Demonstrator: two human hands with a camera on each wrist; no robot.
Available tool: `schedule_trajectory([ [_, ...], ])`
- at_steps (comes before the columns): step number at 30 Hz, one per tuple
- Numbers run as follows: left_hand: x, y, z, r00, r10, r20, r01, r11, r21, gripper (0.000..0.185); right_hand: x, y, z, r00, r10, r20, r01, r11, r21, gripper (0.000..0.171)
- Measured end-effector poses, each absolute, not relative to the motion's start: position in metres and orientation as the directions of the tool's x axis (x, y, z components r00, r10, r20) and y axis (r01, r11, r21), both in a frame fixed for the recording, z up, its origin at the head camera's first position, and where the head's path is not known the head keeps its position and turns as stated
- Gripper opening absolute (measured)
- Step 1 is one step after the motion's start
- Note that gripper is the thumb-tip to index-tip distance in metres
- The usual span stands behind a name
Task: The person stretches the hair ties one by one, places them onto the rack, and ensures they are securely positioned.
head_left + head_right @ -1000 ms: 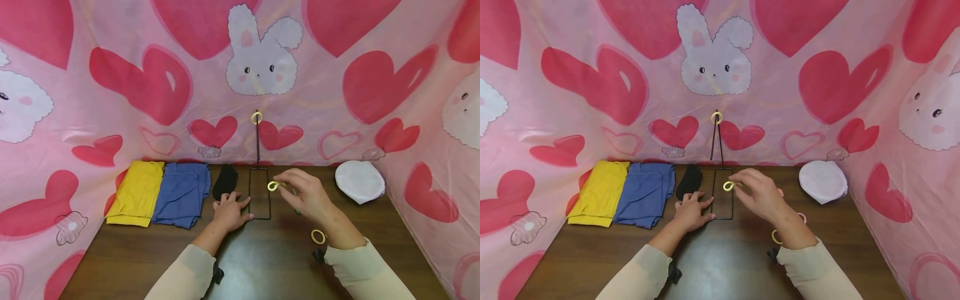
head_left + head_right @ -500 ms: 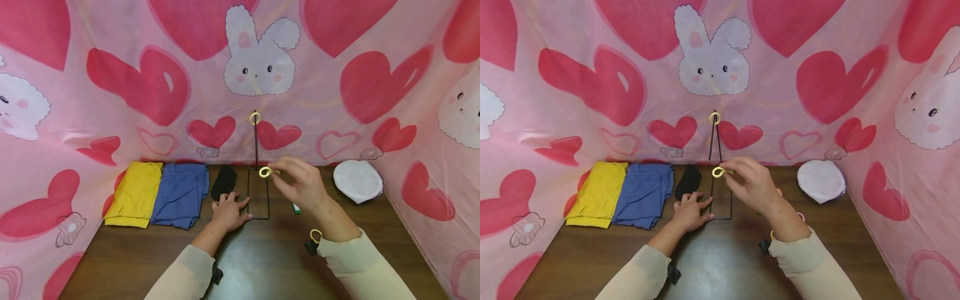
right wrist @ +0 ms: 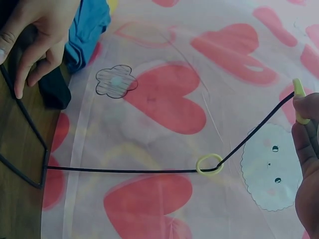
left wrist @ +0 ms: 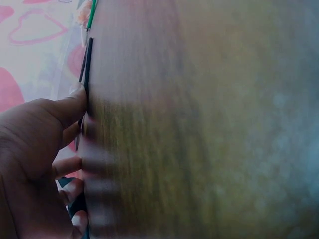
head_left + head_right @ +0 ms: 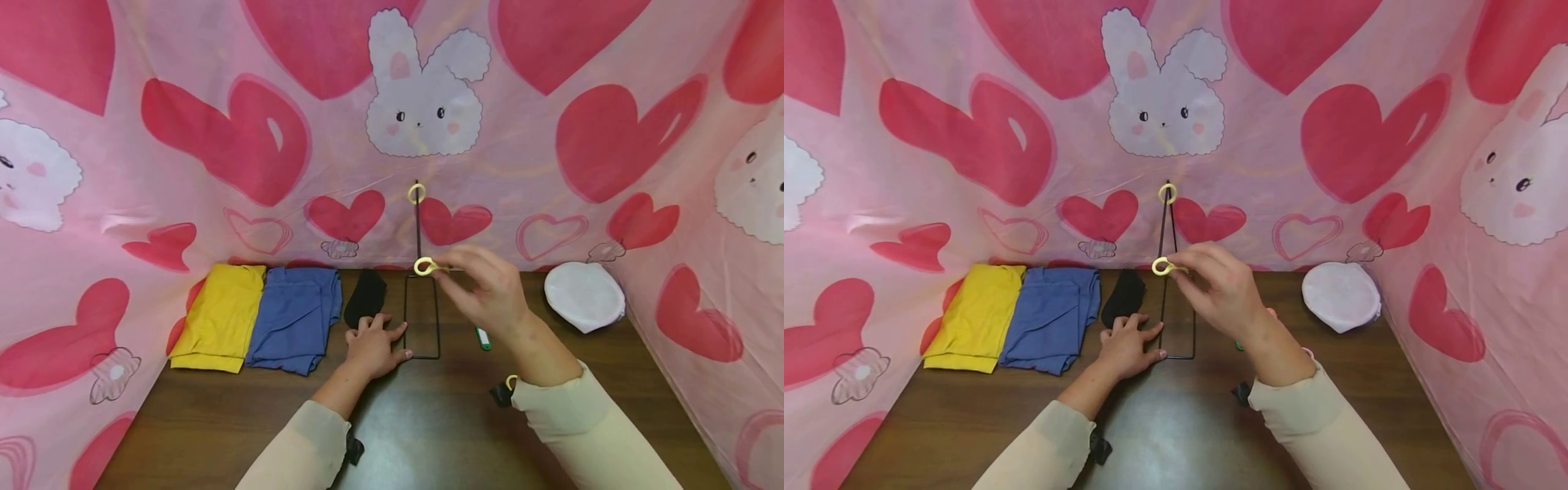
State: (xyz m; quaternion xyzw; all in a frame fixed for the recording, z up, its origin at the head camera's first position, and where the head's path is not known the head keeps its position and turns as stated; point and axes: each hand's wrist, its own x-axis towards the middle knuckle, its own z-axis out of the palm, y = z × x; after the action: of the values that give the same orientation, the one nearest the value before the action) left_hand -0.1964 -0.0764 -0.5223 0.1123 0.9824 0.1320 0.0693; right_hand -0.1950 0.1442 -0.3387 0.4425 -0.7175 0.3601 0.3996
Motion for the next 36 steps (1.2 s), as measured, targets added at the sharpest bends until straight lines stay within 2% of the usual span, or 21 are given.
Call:
schedule_trajectory([
  [9,-0.198,-0.077,-0.523,-0.965,0.244,-0.097,0.209,0.937,0.281,0.067,-0.206,0.142,-0.342,-0.299,-0.334,0.894,-0.908,0.386,-0.159,0.019],
  [11,-0.197,-0.077,-0.523,-0.966,0.24,-0.096,0.205,0.938,0.28,0.067,-0.21,0.141,-0.343,-0.312,-0.33,0.891,-0.906,0.386,-0.174,0.017],
  [16,-0.197,-0.077,-0.523,-0.966,0.24,-0.093,0.205,0.936,0.285,0.067,-0.22,0.14,-0.347,-0.352,-0.315,0.882,-0.893,0.396,-0.215,0.029],
  [24,-0.197,-0.077,-0.523,-0.965,0.242,-0.095,0.207,0.936,0.284,0.066,-0.239,0.135,-0.354,-0.462,-0.295,0.836,-0.837,0.457,-0.301,0.027],
  [32,-0.197,-0.076,-0.521,-0.964,0.245,-0.107,0.206,0.936,0.285,0.067,-0.261,0.128,-0.356,-0.471,-0.264,0.842,-0.824,0.473,-0.313,0.031],
  [36,-0.196,-0.077,-0.52,-0.964,0.247,-0.101,0.209,0.934,0.289,0.067,-0.271,0.126,-0.357,-0.498,-0.247,0.831,-0.812,0.468,-0.348,0.032],
])
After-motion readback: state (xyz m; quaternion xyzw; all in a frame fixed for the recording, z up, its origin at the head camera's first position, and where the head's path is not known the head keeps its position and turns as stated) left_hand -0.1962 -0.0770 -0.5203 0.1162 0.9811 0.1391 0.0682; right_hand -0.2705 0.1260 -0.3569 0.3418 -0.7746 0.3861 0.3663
